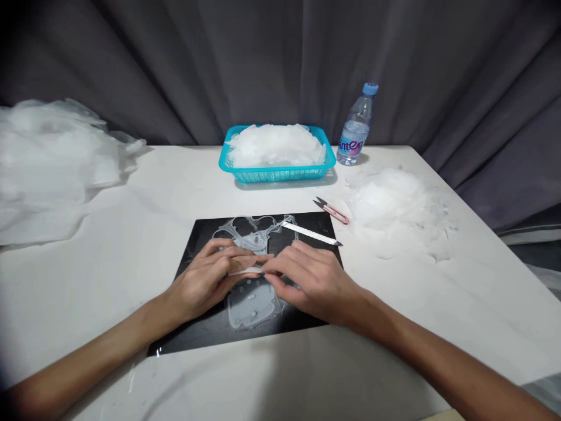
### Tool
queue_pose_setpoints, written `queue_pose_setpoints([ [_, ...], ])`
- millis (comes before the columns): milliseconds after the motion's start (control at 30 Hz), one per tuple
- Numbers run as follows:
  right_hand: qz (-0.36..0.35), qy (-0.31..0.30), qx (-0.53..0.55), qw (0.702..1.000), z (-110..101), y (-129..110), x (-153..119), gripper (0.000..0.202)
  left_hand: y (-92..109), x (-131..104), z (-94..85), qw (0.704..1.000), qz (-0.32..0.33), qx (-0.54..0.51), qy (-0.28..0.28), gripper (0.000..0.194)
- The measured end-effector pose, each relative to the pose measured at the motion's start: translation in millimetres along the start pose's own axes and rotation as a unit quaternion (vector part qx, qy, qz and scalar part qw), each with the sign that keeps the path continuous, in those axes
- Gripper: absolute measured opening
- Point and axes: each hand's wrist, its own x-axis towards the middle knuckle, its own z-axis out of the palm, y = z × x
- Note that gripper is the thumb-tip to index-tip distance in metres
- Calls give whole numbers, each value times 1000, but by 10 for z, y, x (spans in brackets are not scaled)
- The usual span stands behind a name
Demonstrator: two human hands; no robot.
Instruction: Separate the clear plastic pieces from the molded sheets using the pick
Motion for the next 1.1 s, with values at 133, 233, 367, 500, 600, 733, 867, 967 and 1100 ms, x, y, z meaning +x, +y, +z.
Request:
queue_pose_setpoints([
  [133, 46, -29, 26, 998, -12, 20, 5, 8, 3, -4, -1, 1000, 10, 14, -1, 3],
  [233, 67, -48, 33, 996, -25, 70, -26, 10, 8, -1, -6, 1000, 12, 19, -1, 3],
  [367, 64, -49, 33, 996, -34, 126, -74, 12, 3, -11, -4, 1000, 8, 15, -2, 6],
  [500, 55, -55, 29, 997, -51, 132, -65, 12, -19, -46, 13, 1000, 7, 15, -7, 5],
  [600, 38, -65, 36, 997, -95, 127, -25, 13, -32, -81, 26, 1000, 4, 13, -4, 4],
  [733, -8, -58, 15, 998, -170, 120, 4, 7, -38, -125, 35, 999, 23, 25, -14, 23],
  [867, -75, -47, -78, 993, -215, 135, -20, 5, -26, -113, 23, 999, 13, 36, -17, 29],
  [967, -104, -50, -117, 986, -224, 161, -46, 7, -12, -78, 7, 1000, -2, 30, -8, 24],
  [1100, -93, -58, -126, 986, -222, 177, -55, 5, -3, -49, -2, 999, -34, 8, -10, 17],
])
